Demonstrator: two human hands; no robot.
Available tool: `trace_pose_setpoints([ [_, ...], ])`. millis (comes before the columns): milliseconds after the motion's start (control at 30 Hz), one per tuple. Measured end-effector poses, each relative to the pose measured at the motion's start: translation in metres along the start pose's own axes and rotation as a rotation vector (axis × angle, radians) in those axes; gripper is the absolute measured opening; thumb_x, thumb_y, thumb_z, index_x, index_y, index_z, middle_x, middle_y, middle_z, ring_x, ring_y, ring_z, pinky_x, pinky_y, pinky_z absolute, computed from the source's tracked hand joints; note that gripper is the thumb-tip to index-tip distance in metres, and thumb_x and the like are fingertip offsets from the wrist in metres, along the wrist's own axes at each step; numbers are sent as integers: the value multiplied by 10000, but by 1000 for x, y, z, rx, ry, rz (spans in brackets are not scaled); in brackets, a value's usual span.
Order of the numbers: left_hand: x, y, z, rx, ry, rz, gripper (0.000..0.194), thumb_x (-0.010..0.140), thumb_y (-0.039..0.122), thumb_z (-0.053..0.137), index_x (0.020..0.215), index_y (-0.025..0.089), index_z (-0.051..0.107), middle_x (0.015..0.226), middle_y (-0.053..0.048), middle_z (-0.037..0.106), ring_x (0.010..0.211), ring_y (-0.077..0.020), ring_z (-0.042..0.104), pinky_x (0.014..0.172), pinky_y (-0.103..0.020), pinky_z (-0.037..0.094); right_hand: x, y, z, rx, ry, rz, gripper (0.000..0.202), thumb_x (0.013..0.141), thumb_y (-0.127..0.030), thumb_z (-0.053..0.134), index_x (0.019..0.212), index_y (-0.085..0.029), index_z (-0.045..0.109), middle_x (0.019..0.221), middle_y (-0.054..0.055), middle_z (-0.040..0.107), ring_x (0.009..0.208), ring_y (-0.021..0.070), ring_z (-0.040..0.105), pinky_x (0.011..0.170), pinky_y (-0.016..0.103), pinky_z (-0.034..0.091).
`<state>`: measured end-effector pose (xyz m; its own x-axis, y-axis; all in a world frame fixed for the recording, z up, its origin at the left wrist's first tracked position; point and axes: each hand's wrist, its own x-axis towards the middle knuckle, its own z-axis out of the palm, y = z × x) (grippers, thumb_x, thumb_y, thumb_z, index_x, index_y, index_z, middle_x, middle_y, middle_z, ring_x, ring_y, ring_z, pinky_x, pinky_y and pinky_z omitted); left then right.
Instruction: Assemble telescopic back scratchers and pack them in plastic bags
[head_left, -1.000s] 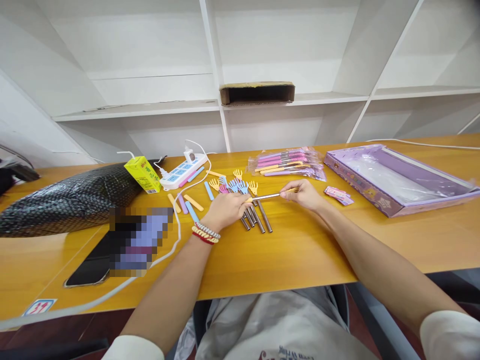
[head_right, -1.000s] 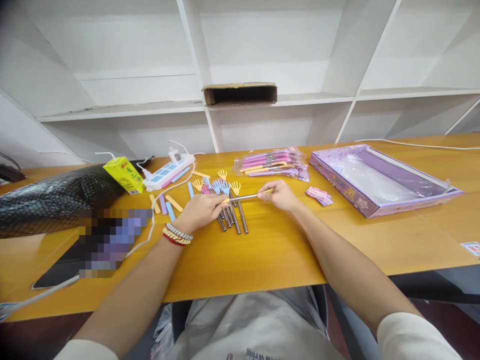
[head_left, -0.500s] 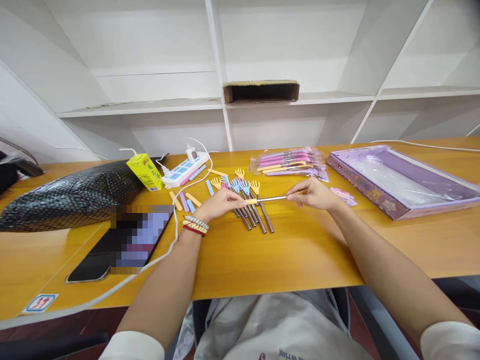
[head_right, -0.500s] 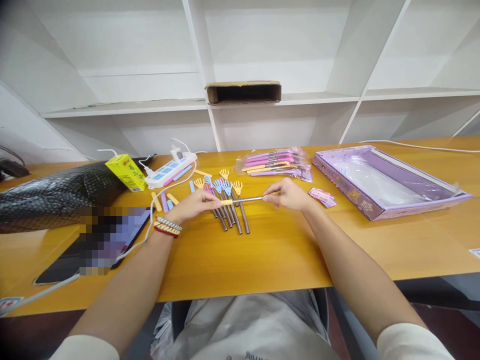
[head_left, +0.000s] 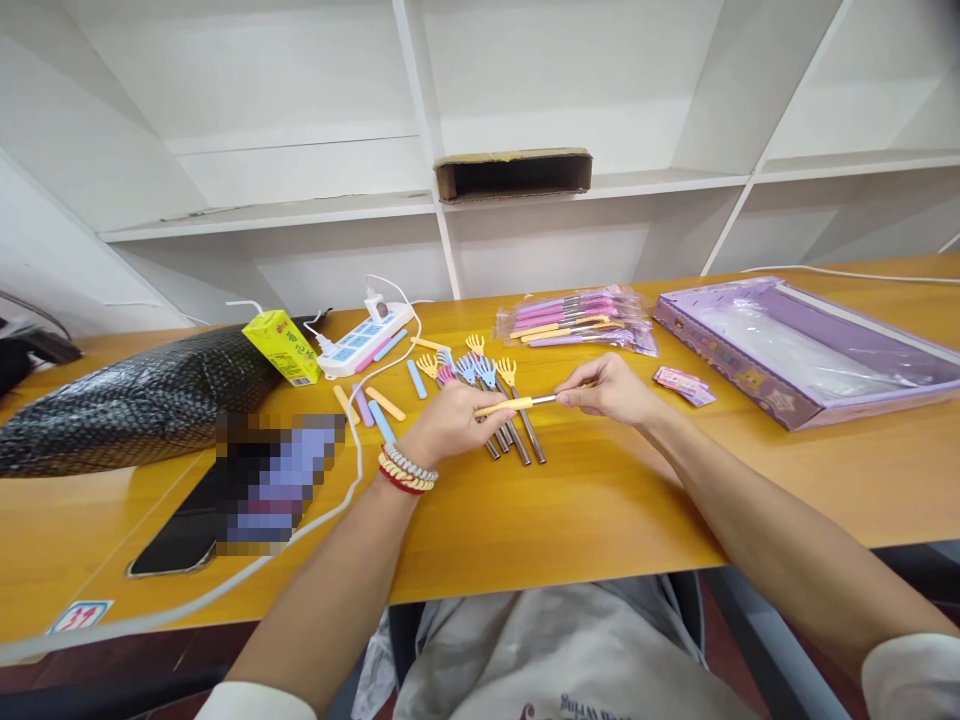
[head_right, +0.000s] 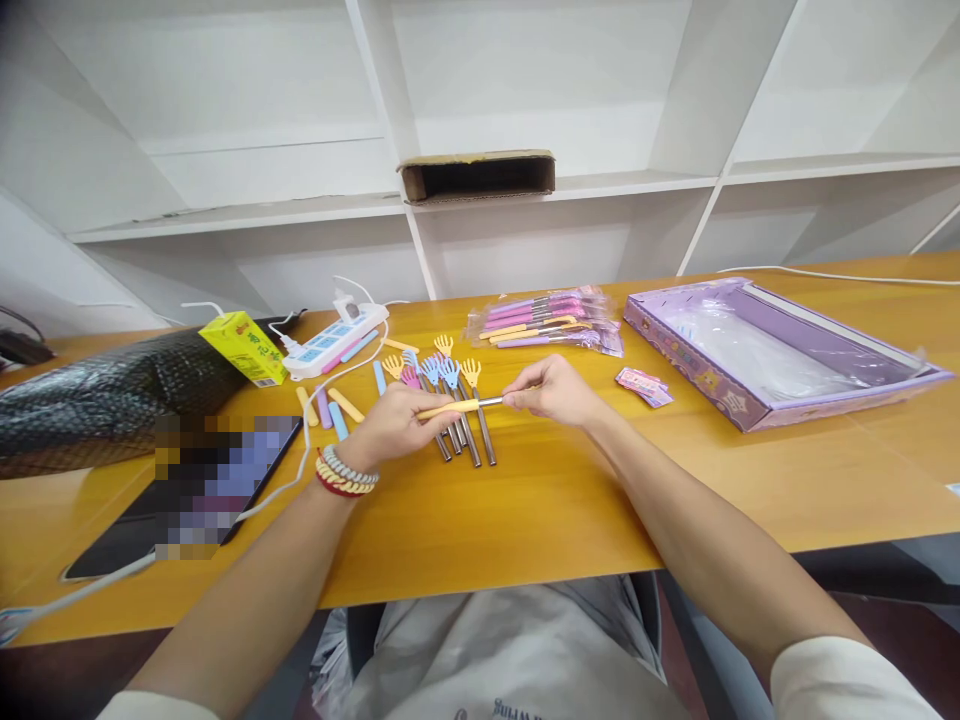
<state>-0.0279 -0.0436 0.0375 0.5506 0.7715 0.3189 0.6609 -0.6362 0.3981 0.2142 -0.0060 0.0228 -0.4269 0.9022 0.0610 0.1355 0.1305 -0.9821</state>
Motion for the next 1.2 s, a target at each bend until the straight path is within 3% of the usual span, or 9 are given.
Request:
trace_pose_setpoints([
  [200,-2,3,5,303,96,130,337,875,380,383,828,176,648,579,-23,563,512,-102,482,504,-221,342,-2,-2,2,-37,8,-25,243,578,-339,726,681,-121,698,448,0,526,373,44,358,346,199,240],
  [433,-3,-4,15,390,145,163,306,878,361,395,866,176,639,592,-19,576,503,-104,490,507,-237,338,-2,-6,0,-99,3,-38,191,605,-312,706,660,-129,693,442,-8,518,373,43,345,367,209,242],
  [700,6,-5,18,550,92,74,287,876,339,395,847,172,628,711,-56,621,657,-166,560,619,-289,375,2,-1,6,-126,-16,-87,150,647,-250,611,725,-129,653,569,9,599,378,57,419,381,211,331],
  [867,12,-2,25,544,140,85,286,897,272,363,1026,144,583,868,-85,627,836,-195,574,740,-315,398,5,5,11,13,20,-82,191,607,-162,555,798,-149,558,652,17,642,368,62,470,361,188,343],
  [1000,12,-1,27,563,165,104,292,895,295,384,1059,146,575,864,-84,627,832,-200,579,721,-329,396,6,5,17,83,15,-45,222,591,-137,529,810,-161,502,648,8,646,363,65,484,337,163,305],
  [1200,13,0,27,536,172,115,299,877,321,431,1073,151,579,880,-81,643,848,-203,585,743,-345,402,7,8,19,33,-24,-42,164,629,-174,577,786,-151,535,660,1,630,384,62,480,365,182,332],
])
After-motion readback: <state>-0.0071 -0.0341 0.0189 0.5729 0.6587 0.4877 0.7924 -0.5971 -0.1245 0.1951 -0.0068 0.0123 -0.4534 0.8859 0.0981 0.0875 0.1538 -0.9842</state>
